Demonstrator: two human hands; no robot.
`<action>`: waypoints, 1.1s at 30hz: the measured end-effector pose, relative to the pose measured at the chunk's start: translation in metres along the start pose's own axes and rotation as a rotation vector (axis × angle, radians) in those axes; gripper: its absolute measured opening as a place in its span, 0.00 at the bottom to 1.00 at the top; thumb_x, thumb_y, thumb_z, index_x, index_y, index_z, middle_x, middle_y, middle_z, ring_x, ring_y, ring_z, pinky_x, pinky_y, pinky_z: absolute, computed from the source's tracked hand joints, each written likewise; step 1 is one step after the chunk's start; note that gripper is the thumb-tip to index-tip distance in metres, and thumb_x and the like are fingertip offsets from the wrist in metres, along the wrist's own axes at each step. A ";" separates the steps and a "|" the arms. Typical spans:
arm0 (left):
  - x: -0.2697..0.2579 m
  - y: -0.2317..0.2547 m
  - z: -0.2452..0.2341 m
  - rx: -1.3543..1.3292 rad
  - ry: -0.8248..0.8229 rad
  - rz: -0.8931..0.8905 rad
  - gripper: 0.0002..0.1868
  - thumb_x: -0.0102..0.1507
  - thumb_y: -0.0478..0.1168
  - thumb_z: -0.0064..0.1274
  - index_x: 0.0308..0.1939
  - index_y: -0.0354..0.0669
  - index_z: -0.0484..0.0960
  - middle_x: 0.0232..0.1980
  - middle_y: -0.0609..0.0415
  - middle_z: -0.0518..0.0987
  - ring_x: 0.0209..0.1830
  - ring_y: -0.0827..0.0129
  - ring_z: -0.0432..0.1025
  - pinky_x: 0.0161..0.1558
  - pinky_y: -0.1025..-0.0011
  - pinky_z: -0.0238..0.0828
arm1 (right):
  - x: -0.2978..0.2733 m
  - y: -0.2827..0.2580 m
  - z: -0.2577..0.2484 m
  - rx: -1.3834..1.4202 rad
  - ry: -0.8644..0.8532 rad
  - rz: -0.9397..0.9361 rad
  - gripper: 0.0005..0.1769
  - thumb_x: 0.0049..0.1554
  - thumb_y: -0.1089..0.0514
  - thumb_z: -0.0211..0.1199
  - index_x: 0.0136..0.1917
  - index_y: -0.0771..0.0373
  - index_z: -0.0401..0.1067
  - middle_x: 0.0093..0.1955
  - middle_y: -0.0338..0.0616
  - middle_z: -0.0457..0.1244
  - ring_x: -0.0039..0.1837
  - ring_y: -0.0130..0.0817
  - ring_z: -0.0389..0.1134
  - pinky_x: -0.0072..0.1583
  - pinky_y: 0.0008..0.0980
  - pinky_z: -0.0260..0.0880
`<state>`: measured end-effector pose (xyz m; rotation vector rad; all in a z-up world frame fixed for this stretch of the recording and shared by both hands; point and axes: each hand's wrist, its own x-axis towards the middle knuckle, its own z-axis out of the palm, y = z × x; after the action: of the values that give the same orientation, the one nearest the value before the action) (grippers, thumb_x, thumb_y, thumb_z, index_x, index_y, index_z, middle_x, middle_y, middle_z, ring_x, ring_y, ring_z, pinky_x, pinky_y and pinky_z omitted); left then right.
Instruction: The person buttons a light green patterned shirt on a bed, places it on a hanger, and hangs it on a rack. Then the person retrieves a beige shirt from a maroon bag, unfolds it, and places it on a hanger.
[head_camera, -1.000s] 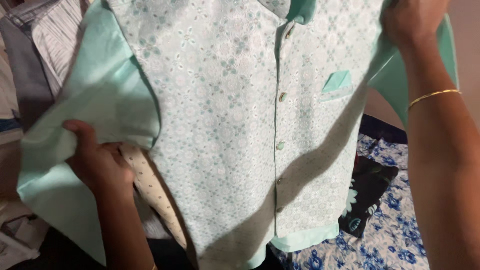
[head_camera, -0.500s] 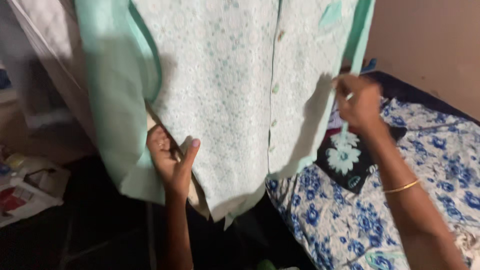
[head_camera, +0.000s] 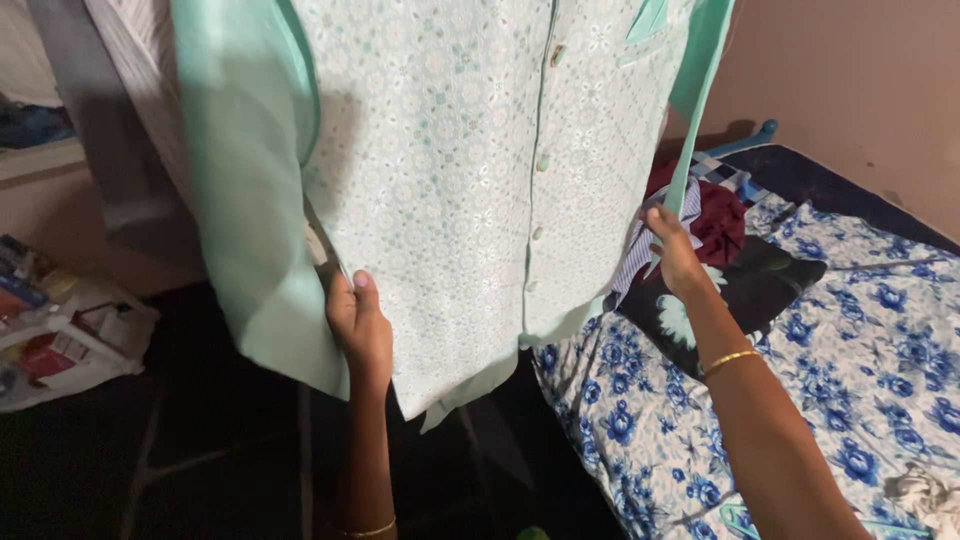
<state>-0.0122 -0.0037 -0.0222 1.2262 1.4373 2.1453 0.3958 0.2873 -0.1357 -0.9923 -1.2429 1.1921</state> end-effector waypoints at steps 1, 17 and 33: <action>-0.002 -0.002 -0.001 -0.020 -0.044 0.100 0.18 0.76 0.41 0.44 0.60 0.26 0.75 0.45 0.47 0.70 0.42 0.69 0.62 0.48 0.68 0.61 | 0.000 -0.005 0.007 0.003 -0.033 -0.007 0.43 0.60 0.34 0.53 0.79 0.60 0.54 0.76 0.43 0.56 0.77 0.39 0.51 0.72 0.48 0.46; -0.024 -0.027 -0.003 0.127 0.013 0.209 0.15 0.70 0.37 0.51 0.56 0.26 0.78 0.47 0.44 0.82 0.46 0.61 0.74 0.52 0.64 0.70 | 0.004 0.011 -0.038 0.248 0.095 0.011 0.09 0.64 0.54 0.66 0.49 0.62 0.75 0.44 0.35 0.66 0.46 0.26 0.65 0.49 0.31 0.68; -0.080 -0.137 -0.023 0.077 -0.119 0.021 0.17 0.63 0.36 0.60 0.53 0.28 0.79 0.47 0.41 0.83 0.46 0.58 0.77 0.50 0.64 0.72 | -0.085 0.049 -0.070 -0.090 0.056 0.121 0.11 0.60 0.57 0.70 0.52 0.66 0.76 0.44 0.45 0.70 0.45 0.33 0.69 0.50 0.34 0.67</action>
<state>-0.0108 -0.0046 -0.1826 1.3781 1.4750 2.0100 0.4644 0.2155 -0.2041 -1.1739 -1.2149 1.2009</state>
